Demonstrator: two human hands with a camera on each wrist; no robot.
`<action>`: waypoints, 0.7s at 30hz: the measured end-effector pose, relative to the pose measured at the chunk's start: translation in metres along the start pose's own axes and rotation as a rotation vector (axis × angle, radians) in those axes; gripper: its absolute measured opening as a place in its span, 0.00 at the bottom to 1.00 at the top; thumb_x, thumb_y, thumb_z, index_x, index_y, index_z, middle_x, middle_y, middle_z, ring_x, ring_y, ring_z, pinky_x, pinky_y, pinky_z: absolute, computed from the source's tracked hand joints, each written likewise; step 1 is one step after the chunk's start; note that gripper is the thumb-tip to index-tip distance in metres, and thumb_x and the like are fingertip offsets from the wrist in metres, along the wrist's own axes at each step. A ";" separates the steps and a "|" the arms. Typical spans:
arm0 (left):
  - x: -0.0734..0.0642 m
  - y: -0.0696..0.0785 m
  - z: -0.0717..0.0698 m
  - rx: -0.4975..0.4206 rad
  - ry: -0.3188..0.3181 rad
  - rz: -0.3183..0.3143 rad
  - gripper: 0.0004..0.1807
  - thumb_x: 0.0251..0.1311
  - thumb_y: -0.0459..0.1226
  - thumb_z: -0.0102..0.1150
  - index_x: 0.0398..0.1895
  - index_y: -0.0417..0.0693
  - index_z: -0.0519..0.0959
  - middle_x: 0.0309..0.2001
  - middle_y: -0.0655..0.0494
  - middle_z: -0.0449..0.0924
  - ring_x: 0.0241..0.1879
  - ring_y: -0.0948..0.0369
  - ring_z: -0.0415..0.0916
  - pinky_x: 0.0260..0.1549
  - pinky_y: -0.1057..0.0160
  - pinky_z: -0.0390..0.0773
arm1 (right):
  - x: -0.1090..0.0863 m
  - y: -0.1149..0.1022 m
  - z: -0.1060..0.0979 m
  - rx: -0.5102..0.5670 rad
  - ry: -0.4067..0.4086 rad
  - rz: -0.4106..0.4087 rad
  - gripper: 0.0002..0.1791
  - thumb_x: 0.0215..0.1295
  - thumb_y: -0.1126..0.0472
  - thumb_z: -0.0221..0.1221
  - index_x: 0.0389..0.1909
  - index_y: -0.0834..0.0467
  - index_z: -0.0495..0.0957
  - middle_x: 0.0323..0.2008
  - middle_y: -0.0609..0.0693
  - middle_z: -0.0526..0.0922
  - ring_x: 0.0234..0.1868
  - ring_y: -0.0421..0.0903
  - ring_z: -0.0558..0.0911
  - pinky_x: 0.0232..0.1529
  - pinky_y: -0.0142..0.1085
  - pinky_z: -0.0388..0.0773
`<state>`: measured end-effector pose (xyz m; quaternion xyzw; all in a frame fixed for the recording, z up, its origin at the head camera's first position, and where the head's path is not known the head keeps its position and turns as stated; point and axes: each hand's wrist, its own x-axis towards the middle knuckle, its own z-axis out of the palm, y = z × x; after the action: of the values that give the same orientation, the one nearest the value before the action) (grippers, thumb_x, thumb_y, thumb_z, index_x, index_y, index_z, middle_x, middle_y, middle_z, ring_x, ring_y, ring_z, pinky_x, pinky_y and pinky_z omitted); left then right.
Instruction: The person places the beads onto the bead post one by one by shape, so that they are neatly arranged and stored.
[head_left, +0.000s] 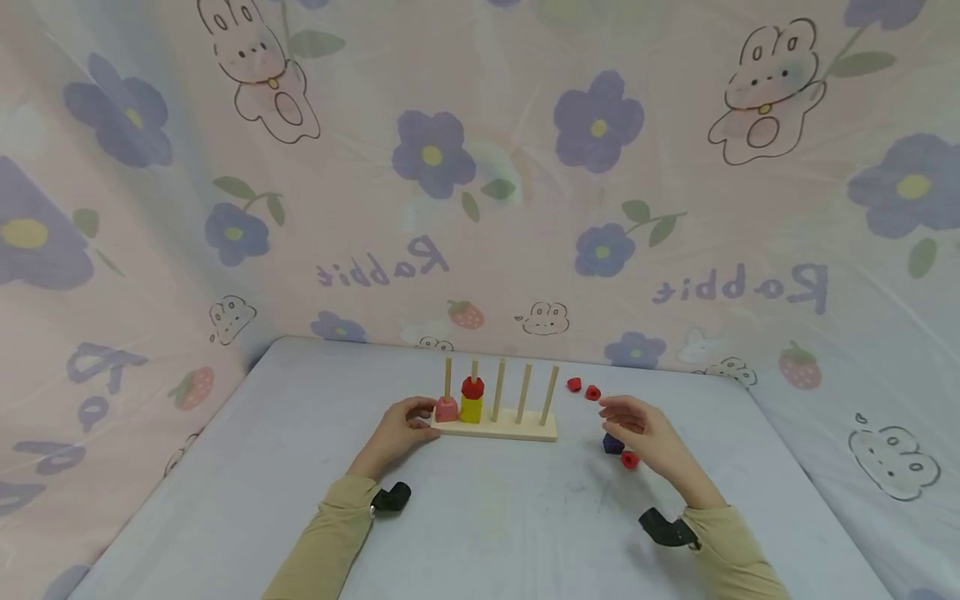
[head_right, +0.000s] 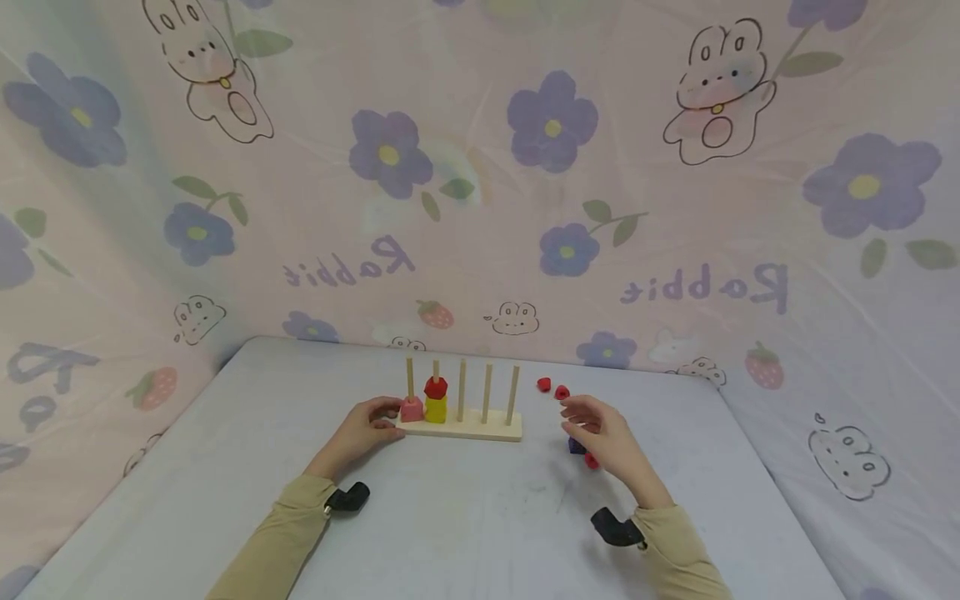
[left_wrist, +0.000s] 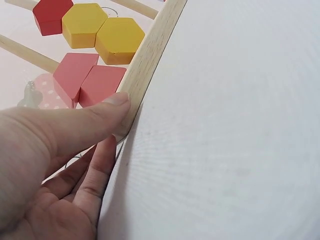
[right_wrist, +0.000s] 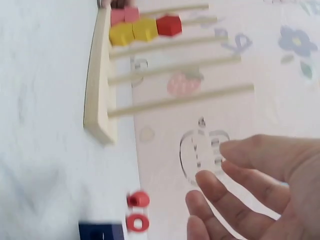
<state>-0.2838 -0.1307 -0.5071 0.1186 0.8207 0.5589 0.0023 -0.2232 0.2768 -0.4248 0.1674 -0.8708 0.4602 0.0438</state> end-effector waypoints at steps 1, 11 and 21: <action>0.000 0.001 0.000 0.001 0.001 -0.003 0.28 0.49 0.27 0.71 0.56 0.40 0.75 0.44 0.49 0.77 0.36 0.58 0.78 0.41 0.62 0.80 | -0.002 0.004 -0.005 -0.010 0.005 0.011 0.19 0.67 0.65 0.58 0.57 0.65 0.72 0.47 0.58 0.79 0.48 0.54 0.79 0.46 0.26 0.75; -0.001 0.002 -0.001 0.006 0.010 -0.010 0.28 0.49 0.28 0.71 0.56 0.40 0.75 0.45 0.49 0.77 0.37 0.58 0.77 0.41 0.62 0.80 | -0.014 0.031 -0.020 -0.040 0.016 0.088 0.20 0.63 0.65 0.62 0.54 0.67 0.73 0.49 0.64 0.78 0.47 0.56 0.79 0.44 0.27 0.76; 0.000 -0.001 -0.001 -0.001 -0.005 -0.005 0.28 0.49 0.30 0.71 0.56 0.41 0.75 0.46 0.49 0.77 0.37 0.58 0.77 0.42 0.62 0.80 | -0.015 0.052 -0.008 -0.098 0.039 0.071 0.18 0.59 0.71 0.63 0.50 0.67 0.75 0.46 0.60 0.79 0.44 0.55 0.80 0.43 0.32 0.78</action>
<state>-0.2843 -0.1316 -0.5080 0.1177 0.8206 0.5592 0.0058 -0.2271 0.3144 -0.4647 0.1247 -0.8966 0.4216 0.0526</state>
